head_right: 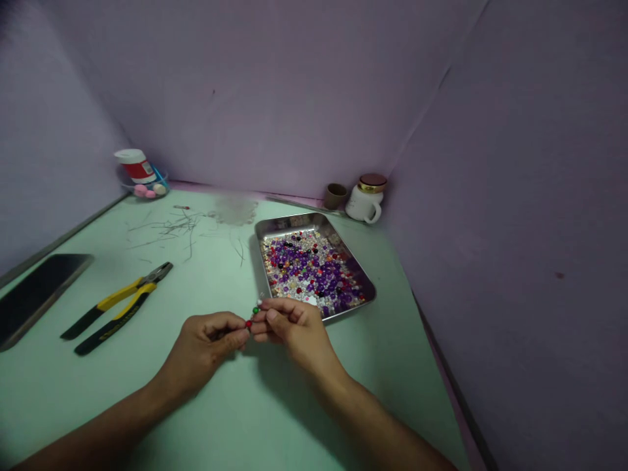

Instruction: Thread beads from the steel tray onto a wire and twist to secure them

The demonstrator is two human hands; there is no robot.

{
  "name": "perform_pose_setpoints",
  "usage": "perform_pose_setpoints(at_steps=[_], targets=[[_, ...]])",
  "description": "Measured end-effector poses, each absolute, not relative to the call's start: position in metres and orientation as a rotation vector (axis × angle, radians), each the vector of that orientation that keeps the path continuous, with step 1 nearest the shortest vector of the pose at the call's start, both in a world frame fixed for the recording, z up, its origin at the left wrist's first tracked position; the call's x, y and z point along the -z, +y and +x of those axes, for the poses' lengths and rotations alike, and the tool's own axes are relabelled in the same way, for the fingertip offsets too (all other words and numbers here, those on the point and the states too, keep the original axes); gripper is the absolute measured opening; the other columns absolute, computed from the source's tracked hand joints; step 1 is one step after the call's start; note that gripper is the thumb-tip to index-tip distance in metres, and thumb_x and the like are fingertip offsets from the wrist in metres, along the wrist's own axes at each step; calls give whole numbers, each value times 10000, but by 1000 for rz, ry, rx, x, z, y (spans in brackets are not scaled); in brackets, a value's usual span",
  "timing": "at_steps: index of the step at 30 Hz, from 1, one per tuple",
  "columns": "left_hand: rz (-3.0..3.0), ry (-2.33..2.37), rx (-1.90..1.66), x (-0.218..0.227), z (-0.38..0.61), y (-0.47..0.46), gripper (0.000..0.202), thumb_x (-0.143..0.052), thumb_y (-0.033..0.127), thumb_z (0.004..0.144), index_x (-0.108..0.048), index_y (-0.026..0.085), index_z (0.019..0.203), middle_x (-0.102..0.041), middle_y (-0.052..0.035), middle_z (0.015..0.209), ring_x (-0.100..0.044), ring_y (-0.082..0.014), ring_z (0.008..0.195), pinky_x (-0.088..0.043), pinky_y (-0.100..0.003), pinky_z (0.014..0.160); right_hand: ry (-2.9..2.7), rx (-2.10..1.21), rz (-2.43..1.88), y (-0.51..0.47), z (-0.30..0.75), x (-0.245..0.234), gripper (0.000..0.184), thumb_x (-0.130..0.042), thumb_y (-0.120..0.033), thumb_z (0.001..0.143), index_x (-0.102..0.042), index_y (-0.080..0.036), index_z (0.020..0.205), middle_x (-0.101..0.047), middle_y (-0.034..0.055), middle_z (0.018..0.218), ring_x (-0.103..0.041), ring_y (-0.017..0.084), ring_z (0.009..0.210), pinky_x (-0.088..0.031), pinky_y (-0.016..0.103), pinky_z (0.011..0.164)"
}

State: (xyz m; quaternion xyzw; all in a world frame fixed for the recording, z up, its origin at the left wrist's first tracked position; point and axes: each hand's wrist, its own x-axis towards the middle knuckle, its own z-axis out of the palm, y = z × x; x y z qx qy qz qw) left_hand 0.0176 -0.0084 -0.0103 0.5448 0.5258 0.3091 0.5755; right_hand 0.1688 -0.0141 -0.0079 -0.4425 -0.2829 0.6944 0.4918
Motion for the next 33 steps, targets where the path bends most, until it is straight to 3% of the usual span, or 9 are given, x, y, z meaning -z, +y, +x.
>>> perform_pose_setpoints(at_steps=[7,15,19,25,33], targets=[[1290,1170,-707,13,19,-12,175,-560,282,658,-573,130,571,-416,40,471,-318,-73,461,-249,-210,437,-679,-1649,-1187,-11,166,3,268,-743,-325,587,-610,-119,698,-599,-25,561,-591,103,443,-498,195,385],[1376,1113,-605,4,19,-13,237,-569,333,666,-646,117,728,-440,35,492,-298,-70,443,-227,-210,411,-762,-1582,-1226,-13,163,4,270,-738,-343,574,-590,-129,646,-562,-36,488,-553,91,422,-447,166,354],[1425,1156,-592,3,19,-14,170,-557,270,670,-631,119,644,-380,53,458,-266,-66,438,-213,-210,410,-760,-1571,-1238,-14,163,3,218,-721,-311,583,-597,-135,618,-533,-43,470,-501,71,387,-353,137,291],[1575,1149,-662,6,20,-17,145,-557,210,656,-590,129,542,-456,28,477,-343,-75,454,-263,-212,435,-637,-1665,-1239,-16,166,0,183,-704,-242,551,-564,-131,508,-465,-57,351,-369,28,288,-272,130,272],[1278,1128,-655,2,16,-10,155,-588,273,627,-567,124,589,-443,46,478,-310,-61,445,-240,-203,423,-780,-1739,-1189,-15,166,-2,248,-728,-343,584,-628,-125,645,-568,-22,534,-527,82,430,-456,185,360]])
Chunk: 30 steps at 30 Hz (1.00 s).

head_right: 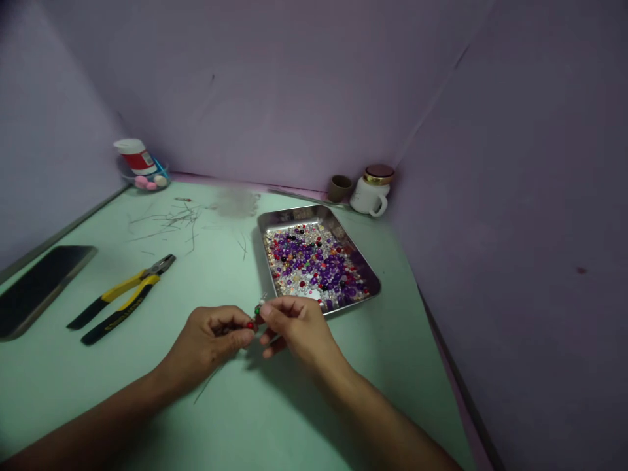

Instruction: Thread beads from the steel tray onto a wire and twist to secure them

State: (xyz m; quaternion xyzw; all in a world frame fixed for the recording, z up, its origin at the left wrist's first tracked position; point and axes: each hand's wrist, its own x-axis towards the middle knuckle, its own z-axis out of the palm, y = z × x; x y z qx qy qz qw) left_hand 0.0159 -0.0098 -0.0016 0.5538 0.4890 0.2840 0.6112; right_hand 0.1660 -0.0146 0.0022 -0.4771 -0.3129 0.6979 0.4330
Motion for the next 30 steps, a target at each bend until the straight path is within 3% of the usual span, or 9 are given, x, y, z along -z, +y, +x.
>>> perform_pose_setpoints(at_steps=[4,10,16,21,25,30], targets=[[1247,1105,-631,1,12,-6,198,-624,295,613,-604,101,645,-477,32,501,-339,-64,462,-261,-208,442,-759,-1715,-1213,-15,164,1,242,-741,-326,570,-601,-131,606,-538,-43,463,-501,68,383,-451,175,357],[1129,1076,-621,1,10,-5,244,-671,263,570,-634,107,754,-611,-29,654,-494,-112,570,-371,-242,542,-692,-1678,-1167,-14,166,2,215,-721,-306,614,-587,-138,616,-558,-37,508,-496,60,384,-453,169,361],[1153,1115,-623,-1,12,-5,160,-649,269,576,-624,119,624,-551,16,527,-424,-79,485,-316,-214,477,-735,-1686,-1150,-14,166,1,233,-725,-338,609,-621,-134,650,-598,-10,624,-516,67,422,-475,194,379],[1212,1113,-586,0,12,-6,161,-624,280,591,-607,121,612,-471,44,469,-337,-65,443,-253,-211,440,-777,-1667,-1216,-15,164,5,261,-746,-337,579,-585,-133,559,-523,-51,444,-479,57,357,-434,174,370],[1269,1084,-591,1,12,-7,148,-599,265,618,-589,123,579,-473,35,478,-328,-65,444,-246,-212,434,-747,-1668,-1189,-15,164,4,262,-753,-326,571,-587,-125,546,-549,-41,486,-428,27,340,-398,148,348],[1326,1090,-651,0,15,-8,128,-588,237,615,-580,133,543,-433,45,446,-309,-63,428,-240,-207,416,-662,-1735,-1165,-16,165,-1,263,-754,-320,570,-589,-120,530,-473,-66,404,-364,13,325,-373,126,334]])
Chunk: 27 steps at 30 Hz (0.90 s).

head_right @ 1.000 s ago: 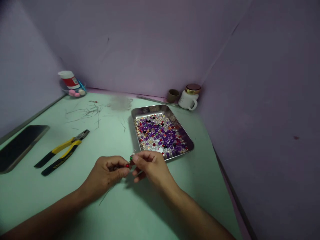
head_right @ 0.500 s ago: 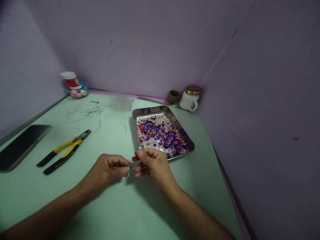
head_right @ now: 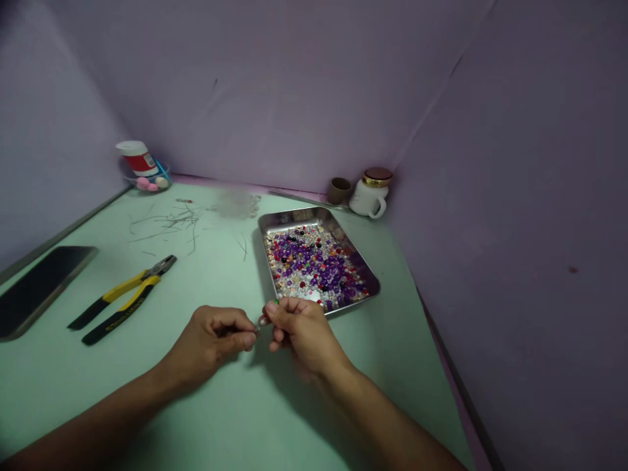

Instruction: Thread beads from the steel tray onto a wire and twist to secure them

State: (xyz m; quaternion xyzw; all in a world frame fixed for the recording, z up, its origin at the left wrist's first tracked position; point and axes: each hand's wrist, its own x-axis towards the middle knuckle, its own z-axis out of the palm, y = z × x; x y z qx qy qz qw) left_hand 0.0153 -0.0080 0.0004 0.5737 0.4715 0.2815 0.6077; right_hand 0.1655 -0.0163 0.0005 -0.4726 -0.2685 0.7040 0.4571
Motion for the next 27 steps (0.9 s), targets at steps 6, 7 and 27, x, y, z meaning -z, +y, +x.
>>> perform_pose_setpoints(at_steps=[6,7,27], targets=[[1384,1145,-715,-2,15,-11,132,-558,231,637,-594,139,550,-504,24,479,-338,-70,449,-265,-202,428,-780,-1718,-1198,-19,162,-1,241,-764,-296,559,-640,-131,682,-588,-20,542,-548,88,453,-477,187,396],[1385,1145,-698,-2,14,-11,141,-555,239,643,-598,136,557,-500,24,475,-328,-69,445,-258,-202,423,-785,-1710,-1207,-19,162,0,250,-775,-281,540,-640,-131,688,-593,-20,539,-555,92,452,-479,191,399],[1332,1020,-710,5,9,-6,119,-565,201,663,-582,125,573,-527,24,502,-406,-72,472,-309,-199,456,-649,-1810,-1111,-17,167,0,237,-773,-236,550,-645,-124,715,-640,5,651,-581,77,502,-495,180,471]])
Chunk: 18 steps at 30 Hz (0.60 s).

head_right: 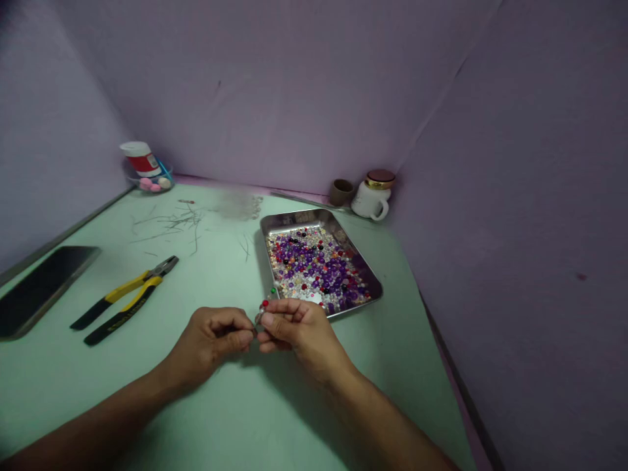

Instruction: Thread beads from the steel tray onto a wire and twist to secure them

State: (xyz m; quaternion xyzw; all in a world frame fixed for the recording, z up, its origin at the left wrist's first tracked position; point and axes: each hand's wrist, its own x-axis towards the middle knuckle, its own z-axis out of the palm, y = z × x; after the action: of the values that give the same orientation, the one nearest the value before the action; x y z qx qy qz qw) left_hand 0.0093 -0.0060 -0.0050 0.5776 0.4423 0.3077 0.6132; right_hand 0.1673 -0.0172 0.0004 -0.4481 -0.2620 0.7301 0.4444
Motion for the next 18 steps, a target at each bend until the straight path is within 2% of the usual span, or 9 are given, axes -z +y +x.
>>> perform_pose_setpoints(at_steps=[2,4,9,12,15,18], targets=[[1237,1010,-735,8,9,-4,118,-581,217,668,-600,121,603,-583,-3,554,-481,-92,525,-355,-207,500,-694,-1770,-1134,-20,163,2,308,-772,-231,538,-648,-130,801,-665,36,727,-620,124,568,-509,221,495],[1149,1023,-766,11,9,-2,125,-592,237,679,-603,125,624,-588,-1,555,-487,-87,512,-359,-203,494,-780,-1662,-1165,-25,155,11,306,-744,-224,561,-647,-139,840,-670,39,743,-619,137,561,-509,249,500],[1079,1081,-837,19,3,6,122,-601,246,682,-619,132,721,-551,36,529,-298,-23,386,-223,-174,386,-1150,-1297,-1243,-42,137,37,88,-572,-150,709,-647,-149,754,-637,19,636,-589,118,510,-484,227,492],[1114,1135,-868,20,1,12,133,-597,232,666,-624,128,746,-569,23,556,-298,-30,400,-222,-180,391,-1442,-860,-1163,-43,144,37,151,-508,-77,740,-632,-158,773,-641,43,696,-597,120,531,-486,224,500],[1156,1214,-938,17,0,15,123,-599,225,640,-631,120,696,-571,7,546,-372,-61,453,-273,-193,426,-1647,-394,-978,-39,159,31,249,-466,9,719,-602,-176,816,-654,63,783,-625,129,637,-491,215,559],[1169,1271,-982,16,1,17,117,-593,224,628,-638,120,661,-579,-4,540,-407,-82,480,-307,-208,452,-1845,-184,-839,-35,168,36,304,-446,27,675,-581,-174,859,-659,88,837,-635,148,733,-497,213,596]])
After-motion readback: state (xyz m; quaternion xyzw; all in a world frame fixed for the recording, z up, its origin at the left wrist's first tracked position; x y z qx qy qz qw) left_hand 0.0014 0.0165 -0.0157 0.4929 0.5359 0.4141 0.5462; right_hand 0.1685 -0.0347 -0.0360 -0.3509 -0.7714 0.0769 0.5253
